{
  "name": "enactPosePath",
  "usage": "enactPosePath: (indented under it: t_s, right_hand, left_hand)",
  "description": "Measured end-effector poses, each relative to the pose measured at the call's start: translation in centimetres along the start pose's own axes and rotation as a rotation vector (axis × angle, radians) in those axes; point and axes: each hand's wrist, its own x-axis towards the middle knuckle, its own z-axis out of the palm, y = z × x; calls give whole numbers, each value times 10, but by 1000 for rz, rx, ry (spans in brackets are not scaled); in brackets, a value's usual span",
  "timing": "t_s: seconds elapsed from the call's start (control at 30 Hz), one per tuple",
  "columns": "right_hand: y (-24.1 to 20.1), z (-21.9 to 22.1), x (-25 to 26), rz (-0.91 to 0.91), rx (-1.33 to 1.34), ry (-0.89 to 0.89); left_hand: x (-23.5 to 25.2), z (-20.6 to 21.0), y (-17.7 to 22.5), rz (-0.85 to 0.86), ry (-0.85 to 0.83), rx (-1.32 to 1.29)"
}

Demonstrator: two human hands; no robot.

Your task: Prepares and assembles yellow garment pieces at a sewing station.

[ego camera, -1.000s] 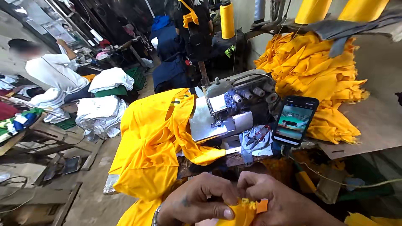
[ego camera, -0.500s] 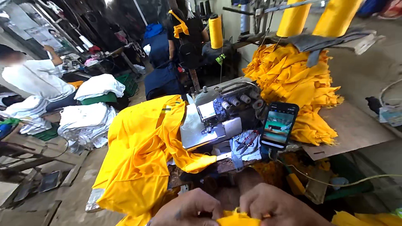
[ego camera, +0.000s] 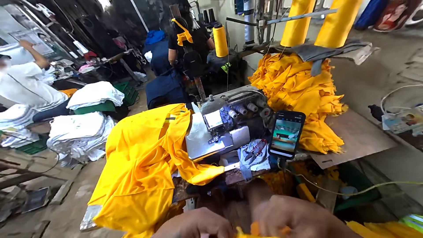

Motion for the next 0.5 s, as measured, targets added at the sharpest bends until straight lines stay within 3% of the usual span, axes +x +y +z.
enactPosePath:
  t_s: [0.07,0.1,0.2,0.27,0.33,0.5]
  right_hand:
    - [-15,-8,-7,31,94,-5]
    - [-16,-8,-7,88,53,113]
    - [9,10,23,218,-462,915]
    - [30,7,40,214,-747,1208]
    - [35,-1,43,221,-911,1236]
    - [42,-6,33,203,-1123,944]
  left_hand:
    - [-8,0,1,-163,60,139]
    - [-7,3,6,-177,207,278]
    - [28,13,-7,-78,1022,1139]
    - [45,8,-26,-52,1271,1422]
    - [49,4,-35,-60,1265,1478]
    - [39,4,-36,-152,1037,1249]
